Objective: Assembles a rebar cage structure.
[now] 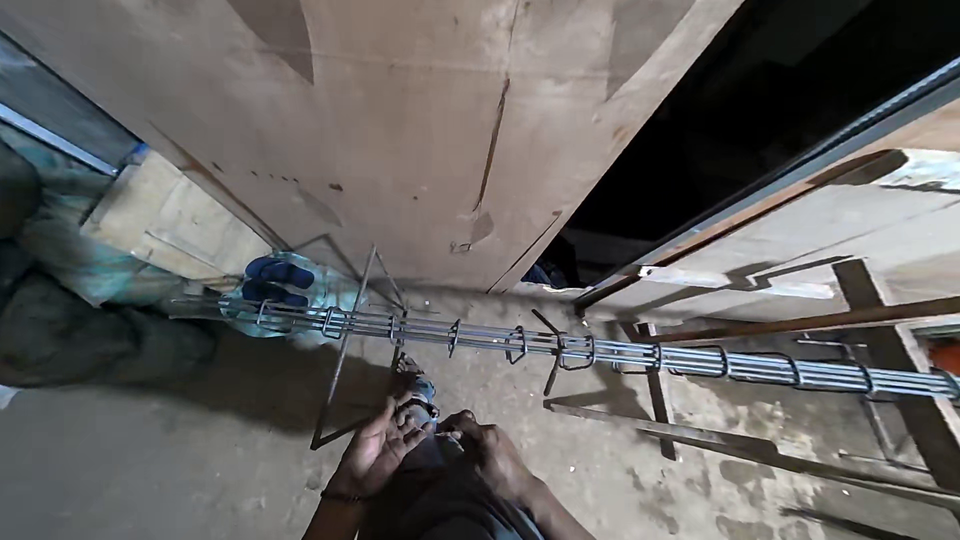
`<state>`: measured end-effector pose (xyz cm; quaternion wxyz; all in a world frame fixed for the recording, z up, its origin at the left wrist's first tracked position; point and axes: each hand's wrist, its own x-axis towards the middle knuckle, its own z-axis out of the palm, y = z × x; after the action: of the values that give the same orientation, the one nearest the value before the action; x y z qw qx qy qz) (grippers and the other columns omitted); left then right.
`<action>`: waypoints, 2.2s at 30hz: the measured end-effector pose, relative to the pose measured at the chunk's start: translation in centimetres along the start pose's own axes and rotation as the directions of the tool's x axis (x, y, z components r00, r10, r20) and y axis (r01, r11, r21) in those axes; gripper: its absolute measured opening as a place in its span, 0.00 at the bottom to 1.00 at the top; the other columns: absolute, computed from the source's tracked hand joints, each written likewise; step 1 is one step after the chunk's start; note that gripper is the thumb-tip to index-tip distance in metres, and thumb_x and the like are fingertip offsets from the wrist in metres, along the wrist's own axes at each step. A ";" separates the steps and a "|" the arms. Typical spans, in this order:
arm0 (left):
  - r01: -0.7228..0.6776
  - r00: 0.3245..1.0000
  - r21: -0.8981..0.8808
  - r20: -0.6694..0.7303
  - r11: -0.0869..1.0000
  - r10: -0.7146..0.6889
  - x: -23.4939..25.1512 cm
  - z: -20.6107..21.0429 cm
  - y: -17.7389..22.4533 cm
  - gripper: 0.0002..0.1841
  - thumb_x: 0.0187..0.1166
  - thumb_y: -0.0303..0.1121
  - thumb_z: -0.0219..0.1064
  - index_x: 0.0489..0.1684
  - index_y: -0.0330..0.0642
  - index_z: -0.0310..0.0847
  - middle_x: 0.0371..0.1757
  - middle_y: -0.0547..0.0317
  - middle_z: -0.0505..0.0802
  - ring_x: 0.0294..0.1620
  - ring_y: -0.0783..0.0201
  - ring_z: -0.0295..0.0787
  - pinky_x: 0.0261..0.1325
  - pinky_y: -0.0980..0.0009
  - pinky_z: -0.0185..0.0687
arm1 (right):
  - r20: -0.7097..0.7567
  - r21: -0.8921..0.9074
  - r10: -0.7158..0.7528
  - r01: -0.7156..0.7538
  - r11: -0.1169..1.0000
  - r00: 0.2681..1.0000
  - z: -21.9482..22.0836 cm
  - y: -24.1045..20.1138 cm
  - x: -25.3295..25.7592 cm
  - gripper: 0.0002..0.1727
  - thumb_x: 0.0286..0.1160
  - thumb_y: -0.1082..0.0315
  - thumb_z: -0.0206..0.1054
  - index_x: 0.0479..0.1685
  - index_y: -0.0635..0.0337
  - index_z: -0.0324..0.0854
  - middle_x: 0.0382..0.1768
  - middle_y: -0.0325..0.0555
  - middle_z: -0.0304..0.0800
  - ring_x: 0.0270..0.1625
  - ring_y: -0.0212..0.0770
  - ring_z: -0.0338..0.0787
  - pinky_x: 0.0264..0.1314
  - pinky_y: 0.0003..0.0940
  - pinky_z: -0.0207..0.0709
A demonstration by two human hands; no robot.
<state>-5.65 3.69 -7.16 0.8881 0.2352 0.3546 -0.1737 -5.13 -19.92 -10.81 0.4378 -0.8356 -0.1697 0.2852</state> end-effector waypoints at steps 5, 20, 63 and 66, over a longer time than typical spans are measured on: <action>-0.051 0.996 -0.104 -0.074 0.993 0.043 2.4 -2.5 -0.2 0.15 0.91 0.28 0.48 0.46 0.41 0.84 0.36 0.55 0.92 0.40 0.58 0.93 0.59 0.52 0.91 | -0.068 0.264 0.010 0.008 0.965 0.998 3.0 2.9 1.1 0.13 0.87 0.65 0.58 0.50 0.57 0.89 0.38 0.46 0.94 0.42 0.38 0.93 0.52 0.44 0.87; -0.179 0.945 0.725 -0.062 0.665 0.322 14.1 -9.2 0.3 0.17 0.92 0.34 0.55 0.66 0.30 0.83 0.62 0.47 0.93 0.64 0.58 0.90 0.71 0.60 0.85 | -0.155 0.255 0.209 -0.165 0.953 0.966 8.6 4.8 12.1 0.15 0.88 0.62 0.58 0.58 0.55 0.90 0.43 0.44 0.96 0.45 0.37 0.94 0.56 0.42 0.88; -0.177 0.792 0.598 -0.385 0.782 0.474 23.2 -9.9 6.1 0.12 0.80 0.36 0.73 0.49 0.36 0.83 0.42 0.56 0.89 0.40 0.66 0.82 0.49 0.67 0.81 | 0.279 0.909 0.613 -0.409 0.079 0.739 16.2 4.1 22.3 0.16 0.94 0.57 0.51 0.63 0.55 0.78 0.18 0.32 0.65 0.14 0.29 0.63 0.14 0.24 0.59; -0.216 0.812 0.601 -0.328 0.770 0.484 23.4 -10.7 6.0 0.08 0.82 0.34 0.71 0.43 0.38 0.83 0.30 0.63 0.85 0.28 0.71 0.78 0.36 0.74 0.78 | 0.303 0.921 0.578 -0.388 0.026 0.758 16.8 4.4 22.9 0.15 0.94 0.55 0.50 0.57 0.52 0.79 0.17 0.31 0.66 0.14 0.28 0.62 0.14 0.23 0.57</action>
<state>7.44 11.14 -28.83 0.6907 0.5721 0.4414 -0.0302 2.37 0.46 -29.57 0.7378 -0.4076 0.3705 0.3901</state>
